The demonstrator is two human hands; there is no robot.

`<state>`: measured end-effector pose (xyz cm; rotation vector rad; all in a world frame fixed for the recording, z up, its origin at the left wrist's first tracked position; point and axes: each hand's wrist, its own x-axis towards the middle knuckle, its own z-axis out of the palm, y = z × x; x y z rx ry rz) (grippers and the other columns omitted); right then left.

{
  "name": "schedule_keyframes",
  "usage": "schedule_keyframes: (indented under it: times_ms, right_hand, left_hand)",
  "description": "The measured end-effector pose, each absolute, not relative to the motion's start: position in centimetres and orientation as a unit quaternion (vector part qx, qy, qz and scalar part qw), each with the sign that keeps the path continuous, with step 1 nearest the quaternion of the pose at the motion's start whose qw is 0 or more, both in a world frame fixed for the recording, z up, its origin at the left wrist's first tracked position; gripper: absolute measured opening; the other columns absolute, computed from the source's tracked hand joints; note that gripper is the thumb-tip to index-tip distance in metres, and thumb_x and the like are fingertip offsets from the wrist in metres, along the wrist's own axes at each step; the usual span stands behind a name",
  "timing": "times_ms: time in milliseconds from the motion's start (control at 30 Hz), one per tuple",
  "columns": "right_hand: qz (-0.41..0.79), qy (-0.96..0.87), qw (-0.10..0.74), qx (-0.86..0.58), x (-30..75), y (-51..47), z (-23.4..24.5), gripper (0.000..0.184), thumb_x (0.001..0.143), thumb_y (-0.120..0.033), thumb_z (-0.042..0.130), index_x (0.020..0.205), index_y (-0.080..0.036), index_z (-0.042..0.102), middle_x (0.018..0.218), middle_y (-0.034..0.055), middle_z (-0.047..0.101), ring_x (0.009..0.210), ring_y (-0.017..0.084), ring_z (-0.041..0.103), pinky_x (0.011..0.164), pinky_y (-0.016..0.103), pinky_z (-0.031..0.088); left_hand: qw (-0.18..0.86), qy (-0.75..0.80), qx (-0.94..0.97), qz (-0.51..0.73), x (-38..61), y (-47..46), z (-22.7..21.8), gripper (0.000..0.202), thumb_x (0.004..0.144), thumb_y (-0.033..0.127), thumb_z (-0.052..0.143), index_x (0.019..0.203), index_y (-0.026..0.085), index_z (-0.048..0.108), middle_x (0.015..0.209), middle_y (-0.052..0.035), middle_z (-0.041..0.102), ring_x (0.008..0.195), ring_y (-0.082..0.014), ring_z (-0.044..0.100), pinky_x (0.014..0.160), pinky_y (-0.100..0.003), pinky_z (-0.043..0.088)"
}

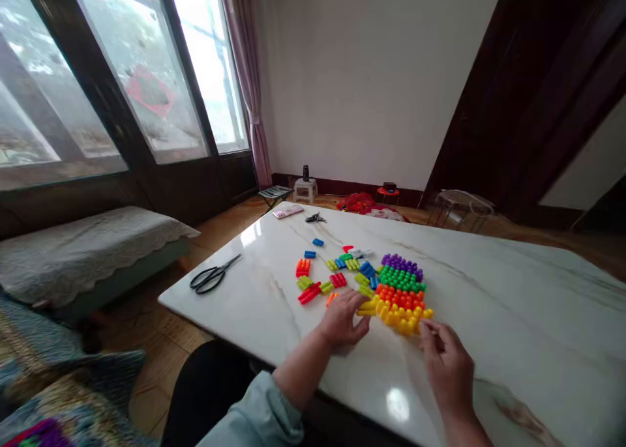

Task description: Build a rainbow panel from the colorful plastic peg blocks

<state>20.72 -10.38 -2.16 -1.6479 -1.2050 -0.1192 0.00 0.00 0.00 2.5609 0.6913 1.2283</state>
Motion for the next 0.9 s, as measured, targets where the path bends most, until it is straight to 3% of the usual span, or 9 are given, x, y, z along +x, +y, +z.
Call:
schedule_keyframes:
  times_ms: [167, 400, 533, 900]
  right_hand:
    - [-0.053, -0.507, 0.522, -0.683, 20.6, -10.2, -2.0, 0.037, 0.086, -0.051, 0.048, 0.087, -0.017, 0.063, 0.079, 0.0055, 0.065, 0.062, 0.017, 0.061, 0.061, 0.027, 0.047]
    - [-0.046, -0.507, 0.527, -0.681, 20.6, -10.2, -2.2, 0.033, 0.088, -0.047, 0.050, 0.089, -0.017, 0.063, 0.074, 0.0043, 0.063, 0.061, 0.016, 0.059, 0.062, 0.028, 0.047]
    - [-0.043, -0.523, 0.532, -0.664, 20.1, -10.2, -1.8, 0.029, 0.089, -0.043, 0.049, 0.089, -0.017, 0.062, 0.077, 0.0038, 0.062, 0.061, 0.015, 0.057, 0.063, 0.027, 0.047]
    - [-0.036, -0.556, 0.531, -0.638, 19.8, -10.3, -1.8, 0.022, 0.091, -0.037, 0.049, 0.090, -0.018, 0.061, 0.081, 0.0031, 0.061, 0.066, 0.014, 0.057, 0.066, 0.027, 0.048]
  left_hand:
    - [0.132, 0.202, 0.898, 0.368, 0.3, 0.2, -0.9, 0.023, 0.075, 0.030, 0.056, 0.095, 0.018, 0.060, 0.079, -0.0045, 0.060, 0.075, -0.0172, 0.056, 0.067, -0.028, 0.046]
    - [0.161, 0.218, 0.898, 0.346, 0.0, 0.0, -0.3, 0.020, 0.085, 0.038, 0.056, 0.083, 0.019, 0.060, 0.082, -0.0044, 0.061, 0.075, -0.0149, 0.057, 0.066, -0.025, 0.044]
    - [0.197, 0.250, 0.889, 0.328, -0.1, -0.2, 0.2, 0.020, 0.091, 0.037, 0.050, 0.088, 0.019, 0.059, 0.084, -0.0036, 0.061, 0.070, -0.0127, 0.056, 0.064, -0.023, 0.042]
    - [0.212, 0.247, 0.903, 0.281, 0.2, -0.1, 0.4, 0.022, 0.094, 0.020, 0.036, 0.104, 0.020, 0.056, 0.097, -0.0063, 0.060, 0.081, -0.0152, 0.059, 0.072, -0.025, 0.046]
